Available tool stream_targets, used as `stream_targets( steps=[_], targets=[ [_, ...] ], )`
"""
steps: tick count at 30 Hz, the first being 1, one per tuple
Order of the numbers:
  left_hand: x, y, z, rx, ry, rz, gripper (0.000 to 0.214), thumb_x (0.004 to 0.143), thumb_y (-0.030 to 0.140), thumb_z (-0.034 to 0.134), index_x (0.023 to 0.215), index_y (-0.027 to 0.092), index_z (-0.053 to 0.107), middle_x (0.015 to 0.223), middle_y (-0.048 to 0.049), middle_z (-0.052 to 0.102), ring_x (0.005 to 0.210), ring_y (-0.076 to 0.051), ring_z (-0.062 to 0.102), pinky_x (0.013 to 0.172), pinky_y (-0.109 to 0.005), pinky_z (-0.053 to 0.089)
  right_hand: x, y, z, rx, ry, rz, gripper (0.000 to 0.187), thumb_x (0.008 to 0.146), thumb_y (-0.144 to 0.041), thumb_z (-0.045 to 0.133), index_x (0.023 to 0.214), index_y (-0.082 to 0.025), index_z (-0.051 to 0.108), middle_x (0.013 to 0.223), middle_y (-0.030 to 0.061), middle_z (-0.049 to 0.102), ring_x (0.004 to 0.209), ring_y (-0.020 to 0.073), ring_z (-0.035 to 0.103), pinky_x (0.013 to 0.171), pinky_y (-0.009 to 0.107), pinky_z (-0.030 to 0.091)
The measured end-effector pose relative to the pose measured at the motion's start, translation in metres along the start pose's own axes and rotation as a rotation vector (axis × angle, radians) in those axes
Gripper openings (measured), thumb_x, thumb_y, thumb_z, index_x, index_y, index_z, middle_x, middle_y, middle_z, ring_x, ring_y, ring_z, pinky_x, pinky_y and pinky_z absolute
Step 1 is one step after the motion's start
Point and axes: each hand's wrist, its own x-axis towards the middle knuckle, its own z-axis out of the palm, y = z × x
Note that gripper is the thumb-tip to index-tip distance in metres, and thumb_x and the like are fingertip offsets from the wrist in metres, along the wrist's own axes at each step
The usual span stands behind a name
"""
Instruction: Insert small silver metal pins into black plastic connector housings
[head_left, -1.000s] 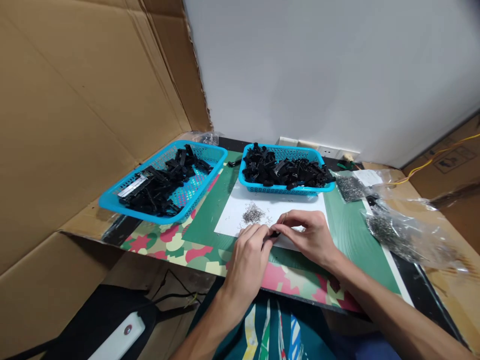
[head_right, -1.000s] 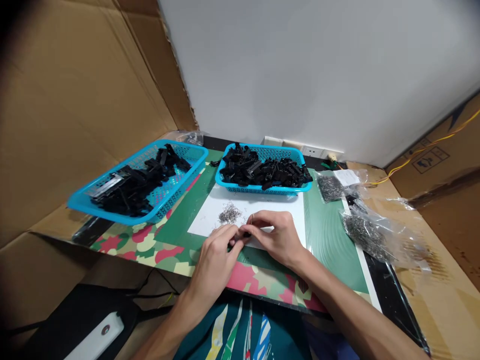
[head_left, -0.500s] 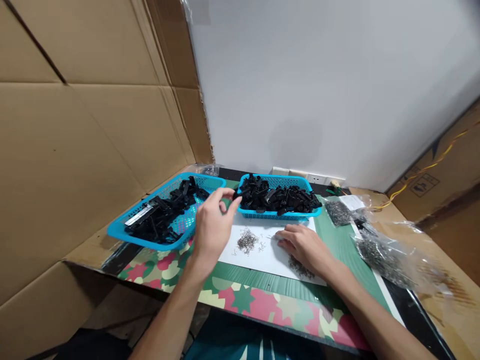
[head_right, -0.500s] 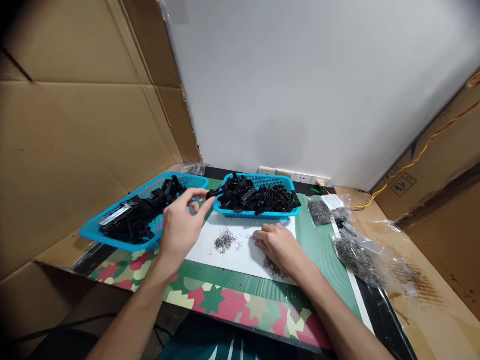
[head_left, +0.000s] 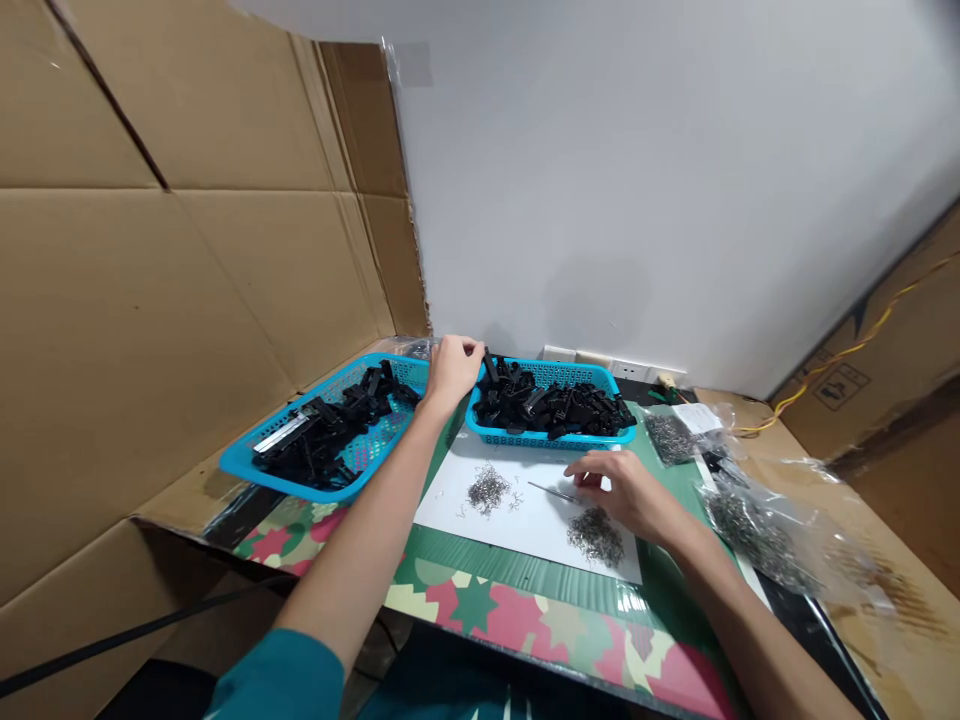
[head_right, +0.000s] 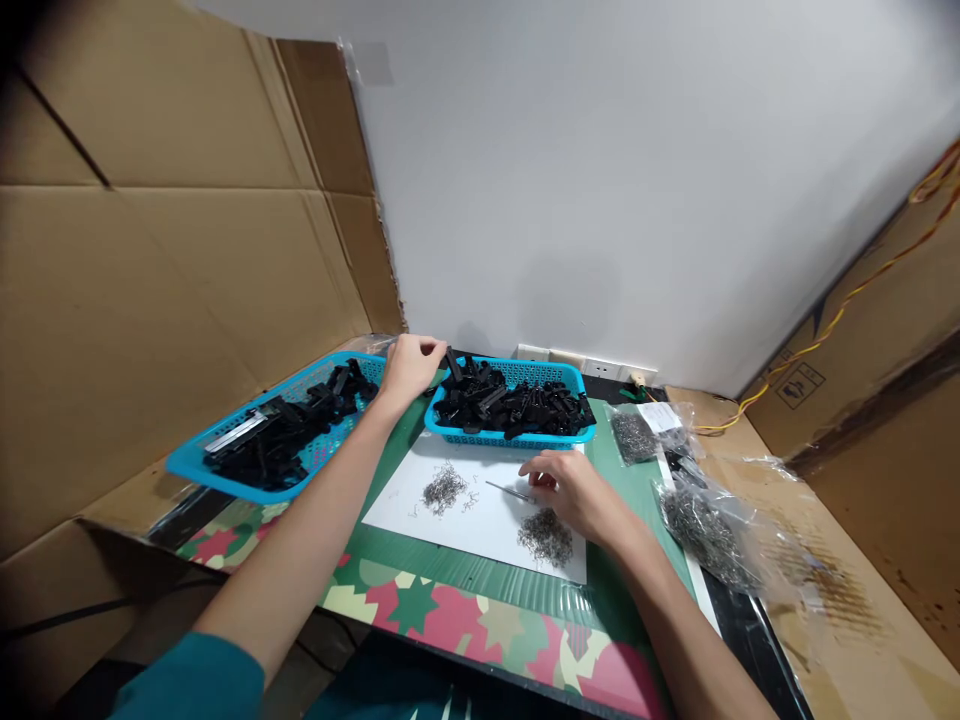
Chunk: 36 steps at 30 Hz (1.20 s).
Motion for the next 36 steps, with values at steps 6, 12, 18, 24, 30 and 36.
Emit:
stream_targets(
  steps=[6, 12, 18, 24, 30, 36],
  targets=[
    [0.032, -0.003, 0.025, 0.086, -0.195, -0.014, 0.036, 0.102, 0.036, 0.068, 0.133, 0.018, 0.064, 0.133, -0.0116, 0.066, 0.113, -0.026, 0.069, 0.095, -0.047, 0.061, -0.001, 0.005, -0.005, -0.162, 0.061, 0.021, 0.019, 0.101, -0.03, 0.064, 0.099, -0.02, 0.08, 0.07, 0.0031, 0.072, 0.058, 0.0163, 0.06, 0.061, 0.027, 0.039],
    [0.034, -0.015, 0.029, 0.122, -0.288, 0.016, 0.036, 0.102, 0.036, 0.067, 0.133, 0.017, 0.064, 0.134, -0.012, 0.066, 0.113, -0.026, 0.069, 0.095, -0.047, 0.061, -0.006, 0.0, -0.014, -0.363, 0.083, 0.094, 0.052, 0.109, -0.05, 0.045, 0.081, -0.02, 0.078, 0.06, 0.0047, 0.065, 0.054, 0.0175, 0.054, 0.058, 0.03, 0.03],
    [0.04, -0.04, -0.006, 0.188, -0.305, 0.039, 0.035, 0.103, 0.036, 0.066, 0.133, 0.017, 0.065, 0.134, -0.0119, 0.066, 0.113, -0.026, 0.069, 0.096, -0.047, 0.06, -0.01, 0.005, -0.021, -0.459, 0.008, 0.154, 0.046, 0.107, -0.049, 0.051, 0.076, -0.021, 0.071, 0.065, 0.0052, 0.066, 0.061, 0.0203, 0.061, 0.059, 0.03, 0.028],
    [0.041, -0.093, -0.065, 0.372, -0.399, -0.041, 0.036, 0.102, 0.036, 0.068, 0.132, 0.017, 0.065, 0.133, -0.0113, 0.067, 0.113, -0.026, 0.069, 0.094, -0.046, 0.061, -0.018, 0.024, -0.026, -0.559, -0.105, 0.288, 0.049, 0.11, -0.044, 0.043, 0.071, -0.021, 0.061, 0.072, 0.0103, 0.07, 0.07, 0.0253, 0.068, 0.059, 0.032, 0.026],
    [0.019, -0.134, -0.083, 0.444, -0.49, 0.027, 0.032, 0.099, 0.033, 0.071, 0.126, 0.016, 0.068, 0.124, -0.01, 0.07, 0.109, -0.025, 0.07, 0.096, -0.044, 0.059, -0.023, 0.042, -0.03, -0.44, -0.126, 0.365, 0.026, 0.107, -0.033, 0.048, 0.091, -0.02, 0.064, 0.088, 0.011, 0.077, 0.08, 0.0268, 0.071, 0.062, 0.031, 0.034],
    [0.011, -0.14, -0.067, 0.315, -0.513, 0.239, 0.032, 0.078, 0.035, 0.081, 0.107, 0.022, 0.079, 0.118, -0.0093, 0.074, 0.111, -0.027, 0.068, 0.099, -0.033, 0.051, -0.022, 0.043, -0.03, -0.417, -0.118, 0.391, 0.023, 0.106, -0.032, 0.049, 0.097, -0.02, 0.066, 0.083, 0.0092, 0.075, 0.073, 0.0239, 0.069, 0.062, 0.03, 0.034]
  ],
)
